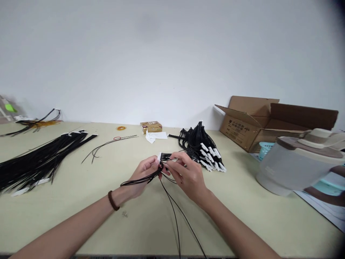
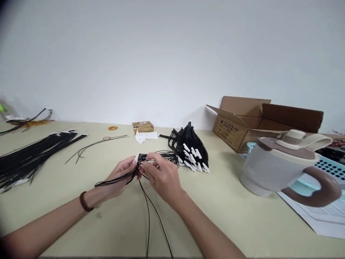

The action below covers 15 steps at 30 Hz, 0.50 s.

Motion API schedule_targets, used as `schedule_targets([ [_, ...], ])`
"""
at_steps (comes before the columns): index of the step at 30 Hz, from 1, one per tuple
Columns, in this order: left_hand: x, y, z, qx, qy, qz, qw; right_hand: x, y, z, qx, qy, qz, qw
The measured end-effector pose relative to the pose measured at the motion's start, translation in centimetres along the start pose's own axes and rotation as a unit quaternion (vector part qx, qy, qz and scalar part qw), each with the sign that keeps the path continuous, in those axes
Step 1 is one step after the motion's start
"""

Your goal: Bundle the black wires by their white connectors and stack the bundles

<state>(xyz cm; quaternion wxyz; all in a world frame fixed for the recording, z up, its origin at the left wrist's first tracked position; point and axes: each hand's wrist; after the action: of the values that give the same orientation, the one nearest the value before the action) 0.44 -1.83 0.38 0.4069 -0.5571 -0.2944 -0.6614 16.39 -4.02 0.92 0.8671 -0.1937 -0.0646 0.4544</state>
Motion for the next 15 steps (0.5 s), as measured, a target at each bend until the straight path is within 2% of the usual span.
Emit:
schedule_targets([
  [7, -0.24, -0.07, 0.10, 0.004, -0.007, -0.041, 0.999, 0.36, -0.07, -0.25, -0.014, -0.014, -0.017, 1.000],
  [15, -0.04, 0.19, -0.06, -0.010, -0.003, -0.041, 0.999, 0.55, -0.07, -0.40, 0.009, -0.030, -0.024, 0.999],
])
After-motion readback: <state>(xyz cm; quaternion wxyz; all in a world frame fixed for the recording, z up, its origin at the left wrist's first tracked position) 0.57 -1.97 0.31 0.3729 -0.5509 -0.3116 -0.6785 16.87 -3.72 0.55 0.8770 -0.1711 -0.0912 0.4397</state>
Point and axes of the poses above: each hand's wrist, its own z-axis towards the middle knuckle, its own y-axis out of the palm, x = y × z, and after that the axes turned 12 degrees about z, right-handed
